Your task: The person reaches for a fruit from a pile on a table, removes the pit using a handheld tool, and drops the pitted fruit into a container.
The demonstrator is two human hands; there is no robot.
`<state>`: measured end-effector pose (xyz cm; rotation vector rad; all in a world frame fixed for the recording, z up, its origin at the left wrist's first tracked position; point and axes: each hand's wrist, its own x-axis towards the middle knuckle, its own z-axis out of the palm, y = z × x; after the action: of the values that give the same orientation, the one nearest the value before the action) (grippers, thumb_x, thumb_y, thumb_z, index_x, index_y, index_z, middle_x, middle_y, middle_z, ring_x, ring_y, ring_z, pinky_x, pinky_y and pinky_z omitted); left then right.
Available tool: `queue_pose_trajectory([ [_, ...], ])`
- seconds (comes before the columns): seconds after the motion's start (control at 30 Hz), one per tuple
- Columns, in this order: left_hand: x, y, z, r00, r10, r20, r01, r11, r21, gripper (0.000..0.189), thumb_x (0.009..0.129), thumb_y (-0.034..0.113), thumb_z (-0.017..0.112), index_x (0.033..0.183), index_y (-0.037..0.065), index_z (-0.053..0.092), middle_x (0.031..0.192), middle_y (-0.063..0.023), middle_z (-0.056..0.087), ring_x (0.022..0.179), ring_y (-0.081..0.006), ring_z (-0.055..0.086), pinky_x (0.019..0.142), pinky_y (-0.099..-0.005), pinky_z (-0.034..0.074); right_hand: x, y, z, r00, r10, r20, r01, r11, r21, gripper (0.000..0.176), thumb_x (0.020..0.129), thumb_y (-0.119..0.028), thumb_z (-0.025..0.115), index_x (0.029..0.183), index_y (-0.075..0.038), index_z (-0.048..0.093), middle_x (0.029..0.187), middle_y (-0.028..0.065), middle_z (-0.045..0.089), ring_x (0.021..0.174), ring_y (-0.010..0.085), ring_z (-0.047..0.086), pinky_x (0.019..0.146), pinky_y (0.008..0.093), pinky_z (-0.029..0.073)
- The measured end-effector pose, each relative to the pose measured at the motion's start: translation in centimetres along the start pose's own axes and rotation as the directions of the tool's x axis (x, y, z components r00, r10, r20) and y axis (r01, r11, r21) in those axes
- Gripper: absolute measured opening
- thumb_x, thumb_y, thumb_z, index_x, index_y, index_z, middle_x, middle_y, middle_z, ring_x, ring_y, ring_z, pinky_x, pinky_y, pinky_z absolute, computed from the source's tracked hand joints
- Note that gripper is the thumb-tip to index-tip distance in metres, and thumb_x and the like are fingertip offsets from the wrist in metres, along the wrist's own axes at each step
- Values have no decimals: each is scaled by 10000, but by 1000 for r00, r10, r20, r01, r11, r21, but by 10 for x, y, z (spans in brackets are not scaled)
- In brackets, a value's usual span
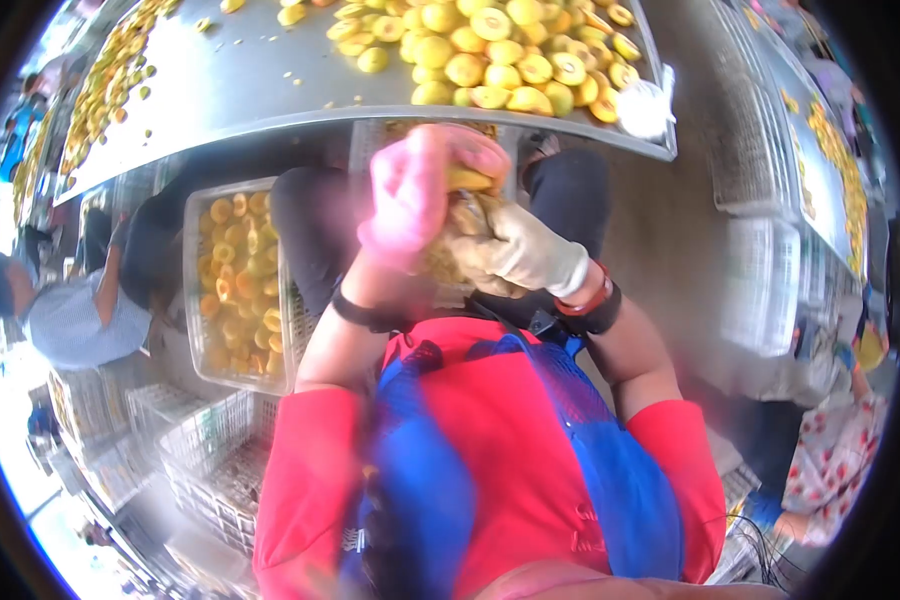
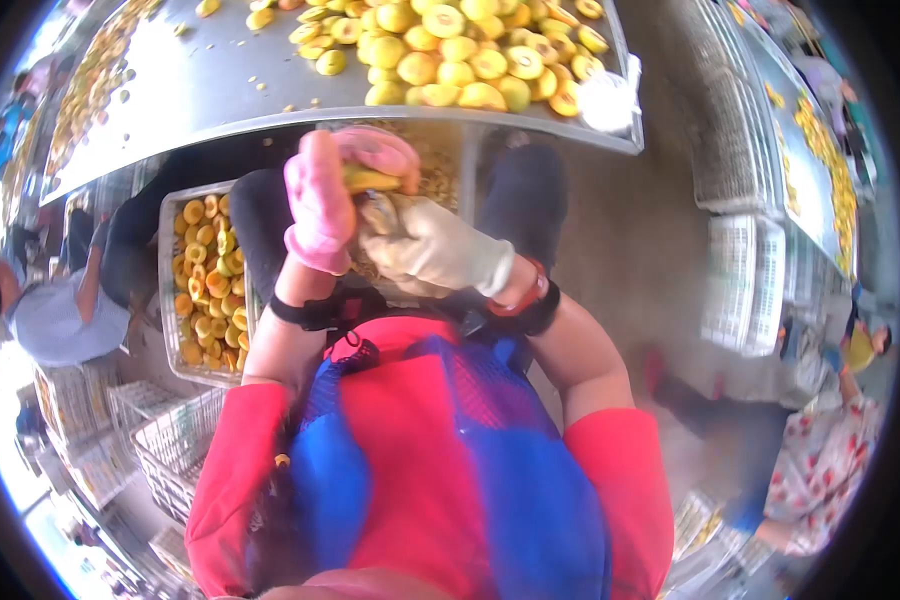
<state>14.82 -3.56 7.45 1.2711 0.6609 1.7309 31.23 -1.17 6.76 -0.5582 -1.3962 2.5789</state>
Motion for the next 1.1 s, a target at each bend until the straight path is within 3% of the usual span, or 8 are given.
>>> queue_pose_trajectory([
  [0.13, -5, 3, -8, 996, -78, 35, 74, 991, 109, 488, 1064, 286, 377, 857, -38, 677, 878, -166, 702, 836, -266, 681, 811, -360, 544, 9, 11, 10, 935, -315, -161, 165, 791, -589, 151, 945, -49, 568, 1093, -24, 579, 883, 61, 595, 800, 190, 581, 702, 316, 470],
  [0.27, -3, 5, -24, 969, -111, 222, 37, 950, 310, 372, 1015, 228, 477, 860, -37, 687, 918, -144, 711, 874, -236, 684, 821, -355, 544, 2, -3, 17, 973, 148, -179, -177, 972, -155, 65, 939, -52, 539, 982, -69, 493, 594, -17, 454, 390, 75, 381, 347, 241, 295],
  [0.43, -8, 11, -29, 907, -383, 173, 329, 904, 273, 407, 1029, 284, 493, 847, -20, 693, 831, -90, 686, 799, -170, 650, 762, -316, 531, 5, 3, 10, 966, 253, -47, -253, 967, 7, 230, 922, -27, 558, 1144, -65, 509, 726, -9, 524, 554, 67, 484, 482, 222, 383],
  [0.6, -15, 8, -24, 863, -454, -223, 458, 888, -36, 474, 1043, 355, 466, 837, -16, 679, 785, -71, 666, 708, -126, 612, 686, -287, 515, 28, 24, 27, 959, -20, -282, -43, 975, -217, 69, 914, -17, 546, 923, -72, 506, 593, -19, 459, 406, 69, 403, 369, 239, 297],
  [0.8, -8, 31, -57, 789, -536, -300, 411, 824, -391, 589, 1025, 487, 404, 869, -19, 663, 762, -118, 667, 662, -197, 649, 633, -298, 524, 50, 39, 25, 921, -339, -192, 154, 768, -622, 100, 906, 16, 570, 950, -70, 546, 654, -35, 495, 526, 61, 485, 470, 227, 389],
  [0.93, -8, 32, -135, 557, -78, -827, 108, 994, -20, 562, 1018, 503, 445, 937, -8, 665, 801, -120, 680, 697, -202, 675, 605, -307, 541, 56, 62, 16, 772, -634, -50, 236, 358, -904, 51, 902, 29, 586, 899, -21, 598, 729, -3, 561, 615, 67, 525, 549, 254, 440],
  [1.0, -23, 55, -183, 508, 82, -857, 95, 984, 151, 510, 1016, 488, 494, 968, 11, 668, 835, -97, 674, 715, -164, 652, 646, -273, 528, 66, 70, 9, 755, -602, -258, 96, 491, -866, 53, 894, -13, 599, 943, 1, 585, 744, 51, 608, 612, 144, 582, 571, 297, 474],
  [1.1, -63, 41, -293, 344, 339, -875, 404, 788, 464, 414, 1003, 406, 552, 1005, 10, 674, 893, -80, 656, 783, -138, 601, 744, -266, 497, 71, 102, -42, 889, -247, -386, -298, 327, -897, 242, 883, -125, 628, 1067, 1, 535, 792, 187, 653, 708, 336, 673, 638, 408, 513],
])
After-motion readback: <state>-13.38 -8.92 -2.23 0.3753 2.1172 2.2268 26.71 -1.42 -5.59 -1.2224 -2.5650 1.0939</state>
